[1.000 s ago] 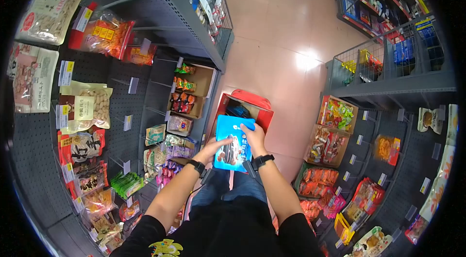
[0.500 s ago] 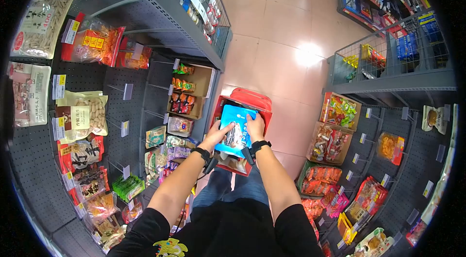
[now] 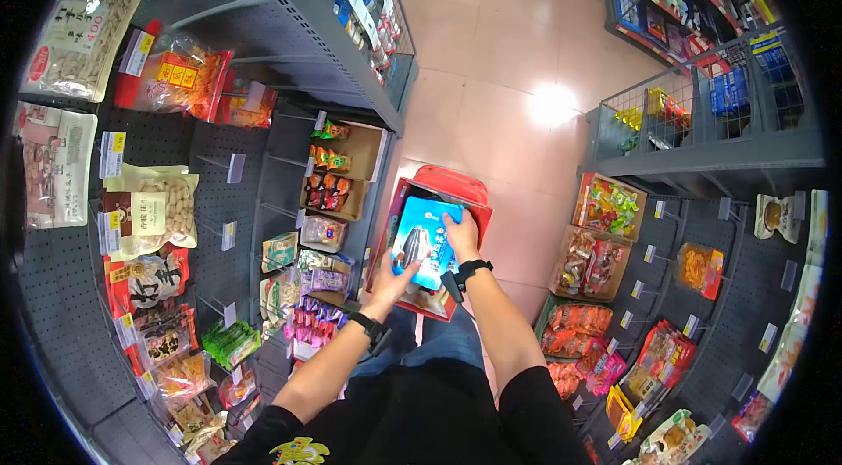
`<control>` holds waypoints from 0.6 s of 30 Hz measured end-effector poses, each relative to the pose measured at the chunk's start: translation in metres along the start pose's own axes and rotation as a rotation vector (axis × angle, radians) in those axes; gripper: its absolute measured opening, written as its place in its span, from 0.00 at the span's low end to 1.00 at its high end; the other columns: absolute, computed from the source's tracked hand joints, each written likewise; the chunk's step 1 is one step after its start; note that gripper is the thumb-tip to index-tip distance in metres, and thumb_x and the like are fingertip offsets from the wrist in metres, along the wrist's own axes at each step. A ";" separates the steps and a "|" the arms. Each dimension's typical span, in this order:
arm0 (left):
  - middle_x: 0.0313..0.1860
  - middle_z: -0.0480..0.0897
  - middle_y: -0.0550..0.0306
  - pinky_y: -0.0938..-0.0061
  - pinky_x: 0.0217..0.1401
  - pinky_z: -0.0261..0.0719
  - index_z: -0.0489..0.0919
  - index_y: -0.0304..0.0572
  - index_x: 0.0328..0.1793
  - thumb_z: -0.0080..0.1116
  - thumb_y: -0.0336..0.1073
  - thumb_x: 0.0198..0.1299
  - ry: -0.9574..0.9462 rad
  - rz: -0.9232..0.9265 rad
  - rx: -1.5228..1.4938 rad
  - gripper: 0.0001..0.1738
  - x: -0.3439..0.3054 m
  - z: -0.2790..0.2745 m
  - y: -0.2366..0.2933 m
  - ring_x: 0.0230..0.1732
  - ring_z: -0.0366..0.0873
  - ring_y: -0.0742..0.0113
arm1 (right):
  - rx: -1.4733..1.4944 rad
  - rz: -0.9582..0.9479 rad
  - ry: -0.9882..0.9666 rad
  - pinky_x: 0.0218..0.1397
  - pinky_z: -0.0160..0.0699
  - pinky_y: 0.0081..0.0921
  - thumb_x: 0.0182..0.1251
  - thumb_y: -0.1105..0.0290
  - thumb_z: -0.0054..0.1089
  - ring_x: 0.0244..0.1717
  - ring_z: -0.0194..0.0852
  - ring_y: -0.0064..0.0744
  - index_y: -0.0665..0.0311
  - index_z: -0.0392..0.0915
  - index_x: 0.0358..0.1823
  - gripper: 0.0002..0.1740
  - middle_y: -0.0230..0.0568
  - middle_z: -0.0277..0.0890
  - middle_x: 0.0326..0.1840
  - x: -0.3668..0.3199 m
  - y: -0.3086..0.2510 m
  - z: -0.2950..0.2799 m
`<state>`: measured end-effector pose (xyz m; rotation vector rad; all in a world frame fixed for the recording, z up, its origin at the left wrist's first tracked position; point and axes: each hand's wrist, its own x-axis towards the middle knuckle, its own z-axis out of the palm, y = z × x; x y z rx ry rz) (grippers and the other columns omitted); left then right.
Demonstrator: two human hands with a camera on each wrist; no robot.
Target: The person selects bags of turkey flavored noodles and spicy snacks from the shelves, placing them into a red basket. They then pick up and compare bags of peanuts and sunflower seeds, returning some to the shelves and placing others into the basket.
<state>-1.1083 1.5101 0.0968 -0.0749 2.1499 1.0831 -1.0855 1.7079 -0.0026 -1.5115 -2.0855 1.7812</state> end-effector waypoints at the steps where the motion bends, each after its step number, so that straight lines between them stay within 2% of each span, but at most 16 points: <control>1: 0.63 0.78 0.37 0.58 0.66 0.73 0.61 0.40 0.78 0.72 0.56 0.53 0.011 -0.081 0.056 0.52 -0.006 0.000 0.005 0.64 0.77 0.43 | -0.001 -0.003 -0.003 0.58 0.76 0.43 0.63 0.58 0.67 0.55 0.79 0.57 0.70 0.76 0.55 0.26 0.61 0.80 0.51 -0.006 0.000 -0.001; 3: 0.64 0.77 0.35 0.57 0.67 0.72 0.60 0.40 0.78 0.72 0.55 0.52 0.003 -0.077 0.015 0.52 0.003 0.007 -0.013 0.64 0.76 0.40 | -0.026 -0.143 -0.018 0.57 0.77 0.43 0.57 0.61 0.72 0.54 0.79 0.55 0.70 0.74 0.57 0.30 0.59 0.80 0.51 -0.023 -0.010 -0.007; 4: 0.64 0.77 0.34 0.56 0.67 0.72 0.60 0.40 0.79 0.72 0.54 0.52 0.036 -0.063 0.018 0.52 0.007 0.011 -0.020 0.64 0.76 0.39 | -0.106 -0.122 -0.015 0.64 0.73 0.44 0.52 0.66 0.75 0.61 0.73 0.58 0.68 0.68 0.66 0.40 0.62 0.73 0.59 -0.050 -0.044 -0.018; 5: 0.64 0.76 0.33 0.56 0.67 0.72 0.59 0.40 0.79 0.72 0.53 0.51 0.067 -0.050 0.022 0.53 0.010 0.015 -0.027 0.64 0.76 0.37 | -0.112 -0.124 -0.018 0.64 0.73 0.44 0.52 0.66 0.75 0.61 0.73 0.58 0.68 0.68 0.66 0.40 0.62 0.73 0.59 -0.065 -0.051 -0.019; 7: 0.64 0.77 0.32 0.55 0.68 0.72 0.60 0.41 0.78 0.71 0.51 0.53 0.067 -0.069 -0.011 0.50 0.013 0.019 -0.035 0.63 0.76 0.37 | -0.236 -0.387 0.132 0.72 0.64 0.47 0.50 0.69 0.75 0.71 0.61 0.63 0.65 0.58 0.75 0.50 0.66 0.61 0.70 -0.095 -0.050 -0.023; 9: 0.62 0.78 0.33 0.56 0.67 0.73 0.61 0.42 0.78 0.68 0.49 0.55 0.053 -0.044 0.028 0.46 0.012 0.014 -0.027 0.62 0.78 0.39 | -0.325 -0.404 0.104 0.78 0.56 0.45 0.50 0.71 0.74 0.78 0.49 0.64 0.63 0.49 0.80 0.56 0.67 0.48 0.77 -0.122 -0.058 -0.029; 10: 0.61 0.79 0.34 0.57 0.65 0.74 0.64 0.44 0.76 0.65 0.46 0.59 0.094 -0.043 0.113 0.41 0.010 0.014 -0.024 0.61 0.79 0.41 | -0.371 -0.446 0.087 0.79 0.54 0.47 0.49 0.72 0.74 0.79 0.45 0.65 0.63 0.52 0.79 0.54 0.67 0.47 0.78 -0.133 -0.058 -0.029; 11: 0.61 0.79 0.34 0.57 0.65 0.74 0.64 0.44 0.76 0.65 0.46 0.59 0.093 -0.043 0.113 0.41 0.013 0.017 -0.028 0.61 0.79 0.41 | -0.441 -0.488 -0.013 0.79 0.54 0.48 0.48 0.73 0.74 0.79 0.45 0.66 0.61 0.55 0.78 0.54 0.67 0.46 0.78 -0.143 -0.055 -0.033; 13: 0.60 0.81 0.36 0.57 0.64 0.75 0.67 0.45 0.75 0.63 0.44 0.60 0.050 -0.103 -0.041 0.36 0.020 0.021 -0.033 0.61 0.79 0.42 | -0.554 -0.480 -0.157 0.78 0.54 0.50 0.47 0.74 0.73 0.79 0.45 0.66 0.58 0.57 0.78 0.53 0.66 0.44 0.79 -0.158 -0.045 -0.030; 14: 0.55 0.83 0.39 0.65 0.57 0.78 0.67 0.39 0.74 0.62 0.38 0.63 0.066 -0.032 0.005 0.34 0.023 0.023 -0.033 0.53 0.83 0.53 | -0.556 -0.479 -0.153 0.78 0.54 0.50 0.47 0.74 0.73 0.79 0.45 0.66 0.58 0.57 0.78 0.53 0.66 0.44 0.79 -0.163 -0.039 -0.028; 16: 0.55 0.83 0.40 0.65 0.56 0.78 0.69 0.39 0.73 0.62 0.38 0.63 0.037 -0.025 0.024 0.32 0.030 0.021 -0.034 0.53 0.83 0.54 | -0.610 -0.452 -0.271 0.78 0.55 0.52 0.47 0.73 0.74 0.77 0.47 0.69 0.53 0.56 0.79 0.55 0.66 0.44 0.80 -0.164 -0.033 -0.022; 18: 0.54 0.83 0.41 0.66 0.56 0.79 0.71 0.39 0.72 0.62 0.37 0.64 0.014 -0.022 0.046 0.30 0.030 0.016 -0.035 0.52 0.82 0.54 | -0.585 -0.452 -0.291 0.78 0.56 0.51 0.48 0.75 0.72 0.77 0.48 0.68 0.53 0.56 0.79 0.54 0.65 0.45 0.80 -0.159 -0.029 -0.017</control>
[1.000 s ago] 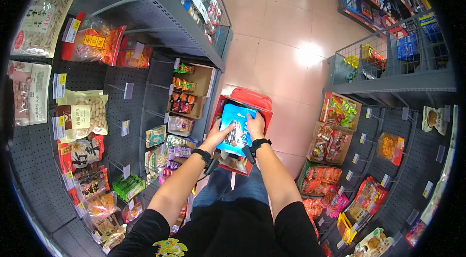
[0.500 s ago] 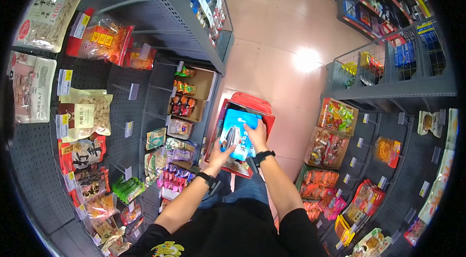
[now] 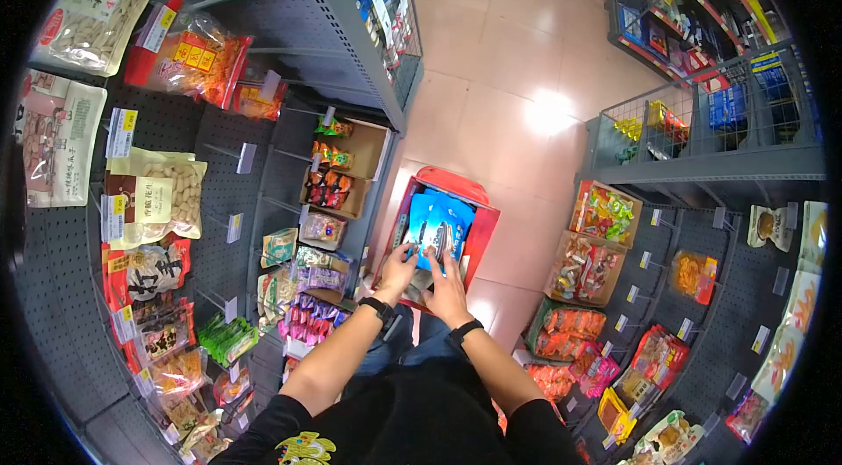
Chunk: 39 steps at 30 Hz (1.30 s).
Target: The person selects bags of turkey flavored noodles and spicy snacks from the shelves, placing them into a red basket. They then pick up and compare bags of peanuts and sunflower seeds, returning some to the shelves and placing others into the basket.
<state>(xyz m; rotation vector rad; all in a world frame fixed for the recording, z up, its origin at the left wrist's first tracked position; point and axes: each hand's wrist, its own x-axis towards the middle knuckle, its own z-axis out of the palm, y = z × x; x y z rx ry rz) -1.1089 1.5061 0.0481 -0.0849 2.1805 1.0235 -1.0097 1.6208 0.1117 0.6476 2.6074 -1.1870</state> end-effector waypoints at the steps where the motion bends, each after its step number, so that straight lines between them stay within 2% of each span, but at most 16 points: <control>1: 0.53 0.83 0.44 0.67 0.55 0.79 0.73 0.38 0.70 0.61 0.35 0.64 -0.013 0.015 -0.030 0.27 -0.002 -0.004 0.000 0.51 0.83 0.57 | 0.029 -0.007 -0.012 0.78 0.57 0.50 0.49 0.76 0.71 0.77 0.48 0.68 0.52 0.56 0.79 0.53 0.65 0.47 0.79 0.004 0.002 0.003; 3: 0.51 0.83 0.47 0.68 0.53 0.79 0.74 0.38 0.68 0.60 0.33 0.65 -0.027 0.032 -0.058 0.25 -0.008 -0.012 0.000 0.50 0.83 0.59 | -0.035 -0.025 -0.012 0.76 0.60 0.47 0.49 0.76 0.69 0.77 0.52 0.67 0.50 0.54 0.80 0.54 0.67 0.47 0.79 0.010 0.011 0.010; 7: 0.47 0.84 0.54 0.75 0.49 0.79 0.76 0.39 0.64 0.56 0.30 0.69 -0.284 -0.020 -0.608 0.18 -0.042 -0.051 -0.006 0.45 0.82 0.69 | -0.064 -0.041 -0.040 0.76 0.61 0.48 0.50 0.77 0.67 0.76 0.53 0.68 0.51 0.54 0.80 0.53 0.68 0.48 0.79 0.013 0.011 0.006; 11: 0.47 0.83 0.60 0.76 0.49 0.80 0.77 0.37 0.62 0.56 0.34 0.72 -0.286 0.051 -0.572 0.16 -0.090 -0.111 -0.035 0.45 0.81 0.73 | -0.102 -0.122 0.017 0.77 0.59 0.48 0.49 0.74 0.69 0.76 0.52 0.67 0.56 0.62 0.75 0.47 0.66 0.51 0.78 0.008 -0.006 -0.013; 17: 0.39 0.84 0.61 0.76 0.44 0.81 0.80 0.35 0.54 0.58 0.36 0.70 -0.025 0.022 -0.567 0.13 -0.148 -0.185 -0.142 0.41 0.81 0.73 | -0.044 -0.092 0.164 0.73 0.64 0.48 0.50 0.71 0.70 0.70 0.63 0.64 0.63 0.69 0.69 0.40 0.63 0.65 0.69 0.001 -0.026 -0.009; 19: 0.39 0.85 0.60 0.77 0.42 0.81 0.81 0.36 0.53 0.56 0.33 0.68 0.091 -0.056 -0.609 0.12 -0.171 -0.199 -0.183 0.39 0.82 0.73 | 0.015 -0.093 0.187 0.62 0.77 0.45 0.52 0.70 0.71 0.60 0.76 0.56 0.64 0.74 0.63 0.33 0.58 0.75 0.59 0.009 -0.045 -0.008; 21: 0.33 0.85 0.59 0.75 0.35 0.80 0.83 0.38 0.46 0.58 0.41 0.64 0.234 -0.150 -0.388 0.14 -0.201 -0.210 -0.206 0.33 0.83 0.71 | 0.239 -0.074 0.067 0.55 0.80 0.41 0.53 0.67 0.73 0.52 0.81 0.49 0.66 0.76 0.60 0.31 0.57 0.79 0.53 0.031 -0.069 -0.010; 22: 0.30 0.86 0.60 0.74 0.33 0.78 0.85 0.38 0.40 0.58 0.43 0.62 0.182 -0.219 -0.321 0.15 -0.202 -0.211 -0.247 0.30 0.83 0.71 | 0.255 -0.182 0.111 0.49 0.83 0.38 0.54 0.65 0.74 0.44 0.84 0.44 0.66 0.77 0.60 0.31 0.53 0.82 0.49 0.043 -0.094 -0.016; 23: 0.26 0.84 0.62 0.74 0.30 0.76 0.85 0.39 0.34 0.56 0.42 0.61 0.262 -0.164 -0.160 0.14 -0.219 -0.214 -0.250 0.27 0.81 0.71 | 0.277 -0.239 0.108 0.49 0.84 0.35 0.57 0.66 0.73 0.43 0.85 0.42 0.67 0.78 0.58 0.27 0.51 0.83 0.48 0.052 -0.136 -0.034; 24: 0.22 0.82 0.62 0.74 0.27 0.74 0.84 0.39 0.30 0.57 0.40 0.60 0.332 -0.179 -0.465 0.13 -0.219 -0.200 -0.288 0.24 0.78 0.70 | 0.329 -0.361 0.135 0.49 0.84 0.33 0.58 0.68 0.72 0.43 0.86 0.39 0.67 0.79 0.56 0.24 0.49 0.84 0.47 0.070 -0.162 -0.042; 25: 0.21 0.81 0.61 0.74 0.26 0.74 0.84 0.41 0.27 0.60 0.39 0.61 0.366 -0.189 -0.638 0.13 -0.234 -0.197 -0.288 0.23 0.78 0.69 | 0.383 -0.485 0.160 0.49 0.85 0.31 0.60 0.69 0.71 0.43 0.86 0.37 0.67 0.80 0.55 0.22 0.48 0.84 0.46 0.088 -0.190 -0.050; 27: 0.24 0.83 0.59 0.76 0.27 0.76 0.84 0.40 0.30 0.62 0.41 0.63 0.388 -0.285 -0.656 0.13 -0.245 -0.189 -0.313 0.24 0.79 0.71 | 0.453 -0.595 0.150 0.51 0.85 0.27 0.62 0.70 0.69 0.45 0.86 0.33 0.67 0.81 0.53 0.18 0.45 0.84 0.46 0.103 -0.279 -0.089; 29: 0.31 0.86 0.57 0.76 0.35 0.81 0.85 0.35 0.38 0.61 0.38 0.66 0.403 -0.333 -0.688 0.12 -0.256 -0.185 -0.317 0.32 0.84 0.71 | 0.455 -0.702 0.162 0.49 0.85 0.26 0.62 0.70 0.70 0.46 0.85 0.31 0.66 0.81 0.53 0.18 0.44 0.84 0.47 0.117 -0.356 -0.119; 33: 0.28 0.83 0.59 0.74 0.28 0.77 0.84 0.40 0.43 0.57 0.37 0.67 0.589 -0.270 -0.397 0.10 -0.258 -0.172 -0.330 0.25 0.79 0.69 | 0.478 -0.944 0.243 0.53 0.83 0.27 0.64 0.66 0.69 0.54 0.82 0.35 0.65 0.76 0.60 0.24 0.46 0.81 0.55 0.144 -0.484 -0.159; 35: 0.26 0.81 0.60 0.74 0.27 0.75 0.82 0.40 0.44 0.57 0.37 0.67 0.687 -0.084 -0.622 0.09 -0.235 -0.163 -0.353 0.23 0.76 0.69 | 0.497 -0.966 0.291 0.58 0.81 0.30 0.65 0.62 0.68 0.59 0.79 0.39 0.66 0.72 0.66 0.30 0.50 0.78 0.59 0.161 -0.533 -0.168; 39: 0.26 0.79 0.58 0.72 0.24 0.74 0.81 0.39 0.48 0.55 0.35 0.69 0.715 0.096 -0.820 0.09 -0.223 -0.175 -0.334 0.22 0.74 0.69 | 0.567 -0.923 0.251 0.64 0.75 0.36 0.66 0.58 0.67 0.61 0.78 0.43 0.70 0.68 0.69 0.35 0.56 0.76 0.64 0.203 -0.589 -0.165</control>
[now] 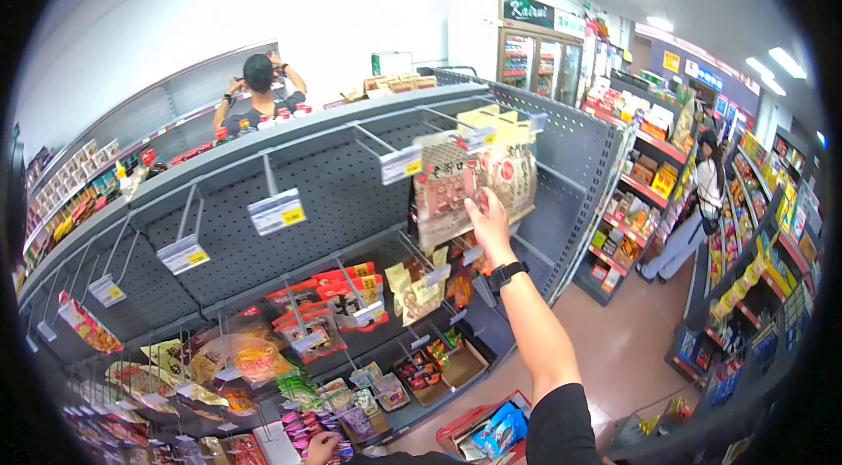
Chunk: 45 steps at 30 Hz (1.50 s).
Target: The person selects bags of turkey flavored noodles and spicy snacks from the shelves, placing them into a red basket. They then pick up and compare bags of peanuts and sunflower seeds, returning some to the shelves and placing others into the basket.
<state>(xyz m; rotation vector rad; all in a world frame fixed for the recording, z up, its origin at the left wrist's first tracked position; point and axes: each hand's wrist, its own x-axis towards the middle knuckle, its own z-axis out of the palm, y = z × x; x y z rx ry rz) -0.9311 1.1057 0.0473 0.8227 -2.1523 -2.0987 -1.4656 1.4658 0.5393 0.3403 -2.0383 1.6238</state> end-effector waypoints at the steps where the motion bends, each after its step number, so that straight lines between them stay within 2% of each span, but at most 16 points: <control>1: 0.26 0.79 0.58 0.72 0.24 0.74 0.81 0.39 0.48 0.55 0.35 0.69 0.012 0.010 -0.014 0.09 0.001 0.002 0.006 0.22 0.74 0.69 | -0.046 0.077 -0.031 0.63 0.74 0.33 0.67 0.57 0.66 0.60 0.78 0.38 0.70 0.67 0.70 0.36 0.53 0.76 0.63 0.003 -0.009 0.001; 4: 0.33 0.83 0.58 0.75 0.34 0.80 0.82 0.39 0.47 0.59 0.33 0.68 0.145 0.198 0.199 0.07 -0.021 0.011 0.084 0.32 0.80 0.71 | -0.059 0.195 -0.061 0.60 0.74 0.29 0.68 0.55 0.66 0.56 0.77 0.32 0.68 0.65 0.72 0.37 0.47 0.77 0.61 0.010 -0.011 0.009; 5: 0.36 0.84 0.58 0.76 0.38 0.81 0.82 0.39 0.49 0.60 0.33 0.67 0.069 0.037 0.041 0.09 -0.032 0.012 0.117 0.36 0.81 0.71 | -0.026 0.254 -0.051 0.57 0.73 0.28 0.68 0.54 0.66 0.54 0.76 0.30 0.66 0.64 0.73 0.38 0.44 0.77 0.59 0.012 -0.004 0.014; 8: 0.36 0.85 0.59 0.76 0.38 0.81 0.82 0.38 0.49 0.60 0.33 0.66 0.077 0.050 0.042 0.09 -0.028 0.012 0.129 0.36 0.81 0.71 | 0.122 0.323 -0.051 0.56 0.72 0.29 0.69 0.52 0.65 0.54 0.73 0.27 0.62 0.62 0.75 0.39 0.41 0.76 0.58 0.016 0.009 0.023; 12: 0.35 0.85 0.58 0.76 0.36 0.79 0.82 0.35 0.51 0.59 0.32 0.67 0.087 0.096 0.007 0.10 -0.027 0.015 0.136 0.34 0.81 0.72 | 0.321 0.370 -0.186 0.67 0.63 0.39 0.71 0.52 0.62 0.69 0.65 0.31 0.58 0.60 0.77 0.38 0.40 0.69 0.70 0.020 0.008 0.025; 14: 0.35 0.84 0.58 0.76 0.35 0.78 0.82 0.34 0.52 0.59 0.32 0.67 0.081 0.123 0.007 0.11 -0.026 0.017 0.140 0.33 0.80 0.72 | 0.385 0.465 -0.274 0.77 0.44 0.52 0.72 0.50 0.59 0.78 0.54 0.36 0.57 0.52 0.80 0.42 0.40 0.59 0.78 0.011 -0.021 0.019; 16: 0.35 0.85 0.58 0.78 0.33 0.78 0.81 0.34 0.54 0.59 0.33 0.67 0.085 0.086 0.000 0.13 -0.026 0.018 0.145 0.31 0.79 0.73 | 0.408 0.407 -0.252 0.74 0.57 0.44 0.65 0.50 0.68 0.73 0.61 0.41 0.63 0.51 0.80 0.50 0.49 0.65 0.73 0.008 -0.022 0.017; 20: 0.33 0.84 0.59 0.78 0.28 0.77 0.81 0.34 0.54 0.58 0.33 0.68 0.040 -0.005 -0.018 0.13 -0.046 0.024 0.202 0.27 0.78 0.73 | 0.556 0.330 -0.348 0.71 0.62 0.35 0.63 0.58 0.72 0.68 0.68 0.37 0.65 0.53 0.78 0.48 0.46 0.70 0.68 -0.001 -0.053 0.011; 23: 0.30 0.84 0.59 0.78 0.26 0.74 0.82 0.34 0.52 0.58 0.33 0.68 0.042 0.049 -0.033 0.12 -0.029 0.022 0.175 0.24 0.77 0.73 | 0.543 0.319 -0.318 0.65 0.68 0.27 0.62 0.63 0.74 0.62 0.72 0.31 0.67 0.58 0.74 0.44 0.41 0.74 0.63 0.009 -0.016 0.022; 25: 0.28 0.83 0.59 0.79 0.24 0.72 0.82 0.34 0.51 0.57 0.32 0.68 0.051 0.073 -0.092 0.11 -0.032 0.026 0.183 0.22 0.76 0.74 | 0.509 0.213 -0.146 0.56 0.70 0.24 0.65 0.64 0.70 0.52 0.73 0.26 0.65 0.71 0.60 0.26 0.36 0.76 0.51 0.009 0.000 0.026; 26: 0.28 0.83 0.59 0.79 0.24 0.72 0.82 0.34 0.51 0.57 0.32 0.68 0.045 0.070 -0.089 0.11 -0.029 0.025 0.178 0.22 0.76 0.74 | 0.505 0.216 -0.140 0.56 0.70 0.24 0.65 0.64 0.70 0.52 0.73 0.26 0.65 0.71 0.60 0.26 0.36 0.76 0.51 0.007 0.002 0.023; 28: 0.27 0.83 0.58 0.79 0.24 0.72 0.82 0.34 0.50 0.57 0.32 0.69 0.048 0.149 -0.025 0.10 -0.021 0.023 0.162 0.22 0.77 0.73 | 0.450 0.165 -0.035 0.49 0.66 0.18 0.70 0.68 0.65 0.44 0.69 0.18 0.60 0.74 0.42 0.08 0.25 0.74 0.39 0.002 0.000 0.017; 29: 0.27 0.83 0.58 0.79 0.24 0.72 0.82 0.34 0.50 0.57 0.32 0.69 0.036 0.146 -0.021 0.10 -0.024 0.024 0.170 0.22 0.77 0.73 | 0.449 0.134 0.008 0.45 0.65 0.19 0.71 0.69 0.64 0.39 0.64 0.16 0.59 0.72 0.36 0.09 0.23 0.69 0.34 -0.004 -0.010 0.017; 42: 0.30 0.84 0.55 0.75 0.25 0.77 0.82 0.37 0.54 0.59 0.39 0.69 -0.181 0.043 0.117 0.14 -0.038 0.053 0.285 0.23 0.81 0.68 | 0.512 0.155 0.182 0.39 0.72 0.18 0.74 0.71 0.59 0.34 0.72 0.16 0.62 0.74 0.42 0.04 0.30 0.79 0.34 -0.050 -0.058 -0.060; 44: 0.47 0.86 0.47 0.73 0.57 0.80 0.80 0.41 0.62 0.59 0.41 0.70 -0.293 0.368 0.256 0.18 -0.046 0.065 0.321 0.48 0.84 0.66 | 0.541 0.190 0.185 0.39 0.70 0.16 0.73 0.72 0.59 0.34 0.71 0.14 0.63 0.75 0.42 0.03 0.29 0.79 0.34 -0.057 -0.066 -0.069; 45: 0.40 0.87 0.56 0.77 0.47 0.82 0.84 0.32 0.47 0.60 0.34 0.68 -0.323 0.293 0.048 0.10 -0.032 0.077 0.315 0.43 0.85 0.71 | 0.494 0.137 0.170 0.38 0.71 0.16 0.73 0.72 0.59 0.33 0.71 0.14 0.63 0.75 0.42 0.03 0.29 0.79 0.33 -0.059 -0.073 -0.073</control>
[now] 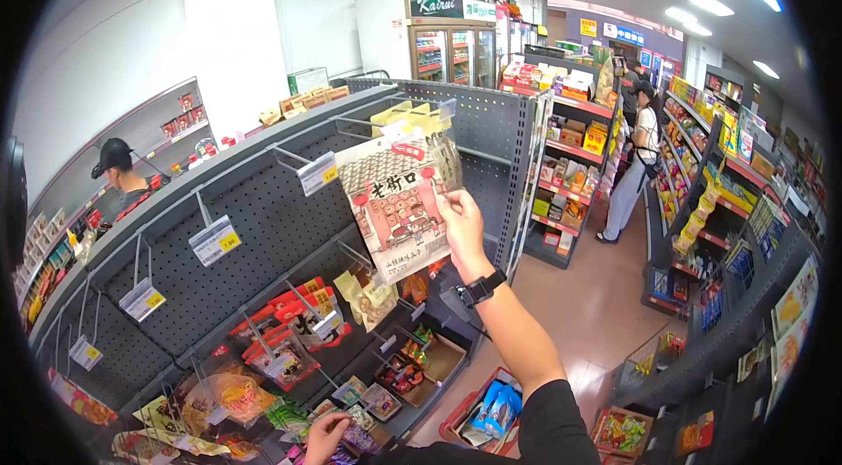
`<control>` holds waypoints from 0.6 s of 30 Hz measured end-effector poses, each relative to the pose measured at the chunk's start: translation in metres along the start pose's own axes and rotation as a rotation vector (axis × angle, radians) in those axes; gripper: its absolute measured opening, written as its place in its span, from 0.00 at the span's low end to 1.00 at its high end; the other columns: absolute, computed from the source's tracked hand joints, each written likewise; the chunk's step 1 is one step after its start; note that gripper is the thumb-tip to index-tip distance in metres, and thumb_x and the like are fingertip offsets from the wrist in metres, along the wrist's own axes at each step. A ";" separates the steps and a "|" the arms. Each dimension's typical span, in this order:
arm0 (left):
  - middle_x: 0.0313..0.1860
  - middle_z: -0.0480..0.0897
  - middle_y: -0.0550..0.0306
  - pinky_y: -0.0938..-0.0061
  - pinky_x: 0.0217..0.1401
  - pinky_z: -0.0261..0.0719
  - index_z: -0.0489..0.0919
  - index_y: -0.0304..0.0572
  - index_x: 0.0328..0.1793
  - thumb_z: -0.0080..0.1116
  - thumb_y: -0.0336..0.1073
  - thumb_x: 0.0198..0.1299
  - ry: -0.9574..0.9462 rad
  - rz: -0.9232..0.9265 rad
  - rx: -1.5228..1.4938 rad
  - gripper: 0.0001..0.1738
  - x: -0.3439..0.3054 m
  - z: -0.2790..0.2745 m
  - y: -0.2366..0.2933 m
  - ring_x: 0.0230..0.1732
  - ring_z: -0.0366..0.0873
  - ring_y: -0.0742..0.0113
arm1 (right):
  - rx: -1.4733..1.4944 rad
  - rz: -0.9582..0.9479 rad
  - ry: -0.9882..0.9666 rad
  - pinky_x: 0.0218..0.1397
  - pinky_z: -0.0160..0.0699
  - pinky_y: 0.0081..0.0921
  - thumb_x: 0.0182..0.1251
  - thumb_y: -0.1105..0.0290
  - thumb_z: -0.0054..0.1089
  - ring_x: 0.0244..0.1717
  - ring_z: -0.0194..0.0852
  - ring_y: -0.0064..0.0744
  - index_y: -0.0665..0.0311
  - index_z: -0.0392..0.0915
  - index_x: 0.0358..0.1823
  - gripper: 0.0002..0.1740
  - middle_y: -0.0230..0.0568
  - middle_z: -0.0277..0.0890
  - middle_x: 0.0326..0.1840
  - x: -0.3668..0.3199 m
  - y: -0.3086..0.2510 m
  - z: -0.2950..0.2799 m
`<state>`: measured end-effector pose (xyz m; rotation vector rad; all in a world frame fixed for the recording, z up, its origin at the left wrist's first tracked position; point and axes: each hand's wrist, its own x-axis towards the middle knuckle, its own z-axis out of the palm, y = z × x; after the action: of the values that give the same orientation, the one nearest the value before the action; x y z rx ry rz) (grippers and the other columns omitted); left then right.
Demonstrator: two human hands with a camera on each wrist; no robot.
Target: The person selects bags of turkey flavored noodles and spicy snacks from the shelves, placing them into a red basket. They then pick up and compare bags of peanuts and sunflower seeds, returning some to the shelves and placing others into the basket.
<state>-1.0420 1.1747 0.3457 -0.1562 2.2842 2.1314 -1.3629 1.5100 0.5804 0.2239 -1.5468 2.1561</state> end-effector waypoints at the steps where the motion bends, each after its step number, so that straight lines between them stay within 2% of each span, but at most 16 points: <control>1: 0.40 0.87 0.56 0.77 0.47 0.82 0.84 0.32 0.47 0.60 0.34 0.68 -0.008 -0.005 0.004 0.10 0.002 0.010 0.015 0.43 0.85 0.71 | -0.044 -0.054 -0.025 0.37 0.72 0.16 0.73 0.72 0.59 0.32 0.70 0.13 0.63 0.75 0.42 0.03 0.29 0.79 0.33 -0.004 -0.010 0.001; 3: 0.37 0.86 0.55 0.74 0.48 0.82 0.83 0.32 0.47 0.61 0.33 0.68 -0.078 0.030 -0.029 0.10 0.016 0.025 0.050 0.42 0.85 0.70 | -0.099 -0.016 -0.018 0.33 0.72 0.17 0.73 0.72 0.59 0.30 0.70 0.13 0.64 0.74 0.41 0.04 0.29 0.77 0.31 -0.016 -0.020 -0.003; 4: 0.45 0.86 0.54 0.72 0.57 0.79 0.80 0.31 0.56 0.59 0.27 0.68 -0.158 0.000 -0.051 0.12 0.020 0.027 0.057 0.50 0.83 0.69 | -0.112 0.002 -0.031 0.32 0.72 0.17 0.73 0.72 0.59 0.29 0.70 0.13 0.64 0.74 0.40 0.04 0.29 0.77 0.30 -0.023 -0.019 -0.008; 5: 0.45 0.86 0.54 0.72 0.57 0.79 0.80 0.31 0.56 0.59 0.27 0.68 -0.166 -0.002 -0.050 0.12 0.025 0.033 0.065 0.50 0.83 0.69 | -0.126 0.019 -0.046 0.31 0.72 0.17 0.73 0.72 0.59 0.29 0.70 0.14 0.64 0.74 0.40 0.04 0.29 0.77 0.30 -0.030 -0.017 -0.012; 7: 0.49 0.84 0.53 0.72 0.59 0.78 0.77 0.32 0.61 0.59 0.26 0.67 -0.187 0.140 -0.162 0.17 0.032 0.048 0.086 0.53 0.82 0.66 | -0.089 0.052 -0.072 0.35 0.73 0.17 0.73 0.73 0.58 0.32 0.74 0.16 0.65 0.74 0.41 0.04 0.32 0.79 0.32 -0.056 -0.018 -0.023; 8: 0.54 0.82 0.53 0.73 0.61 0.78 0.71 0.35 0.69 0.65 0.27 0.63 -0.240 0.161 -0.192 0.28 0.039 0.052 0.097 0.56 0.80 0.67 | -0.070 0.045 -0.078 0.37 0.74 0.18 0.73 0.73 0.58 0.34 0.75 0.17 0.65 0.74 0.41 0.04 0.32 0.80 0.33 -0.071 -0.016 -0.029; 9: 0.54 0.82 0.53 0.73 0.61 0.78 0.71 0.35 0.69 0.65 0.27 0.63 -0.242 0.156 -0.195 0.28 0.043 0.057 0.108 0.56 0.80 0.67 | -0.051 0.039 -0.084 0.39 0.74 0.18 0.73 0.73 0.58 0.35 0.75 0.17 0.65 0.74 0.42 0.04 0.33 0.80 0.33 -0.089 -0.013 -0.035; 11: 0.59 0.79 0.51 0.69 0.65 0.75 0.67 0.38 0.73 0.72 0.30 0.57 -0.099 0.259 -0.160 0.38 0.047 0.073 0.128 0.60 0.78 0.63 | 0.005 0.132 -0.076 0.41 0.75 0.19 0.74 0.72 0.58 0.36 0.76 0.18 0.65 0.73 0.42 0.04 0.33 0.81 0.35 -0.130 -0.009 -0.047; 15: 0.63 0.76 0.49 0.66 0.68 0.72 0.65 0.36 0.73 0.77 0.32 0.51 -0.121 0.319 -0.235 0.44 0.047 0.100 0.137 0.63 0.76 0.63 | 0.058 0.330 -0.025 0.40 0.75 0.20 0.74 0.70 0.59 0.37 0.77 0.19 0.63 0.73 0.43 0.05 0.33 0.81 0.36 -0.218 0.011 -0.066; 17: 0.61 0.78 0.49 0.67 0.66 0.74 0.67 0.34 0.70 0.79 0.33 0.50 -0.119 0.216 -0.114 0.42 0.041 0.114 0.128 0.61 0.77 0.64 | 0.075 0.368 -0.019 0.42 0.75 0.19 0.75 0.68 0.59 0.38 0.76 0.18 0.63 0.73 0.44 0.07 0.32 0.80 0.37 -0.260 0.027 -0.069; 18: 0.56 0.81 0.51 0.70 0.62 0.77 0.71 0.33 0.65 0.78 0.33 0.51 -0.093 0.143 -0.089 0.37 0.043 0.121 0.120 0.56 0.79 0.67 | 0.098 0.433 0.053 0.44 0.73 0.17 0.74 0.70 0.59 0.39 0.76 0.17 0.63 0.73 0.43 0.05 0.30 0.79 0.36 -0.281 0.033 -0.074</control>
<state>-1.1013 1.3002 0.4535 0.1063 2.2136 2.2559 -1.1223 1.4917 0.4149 -0.1519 -1.5712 2.5455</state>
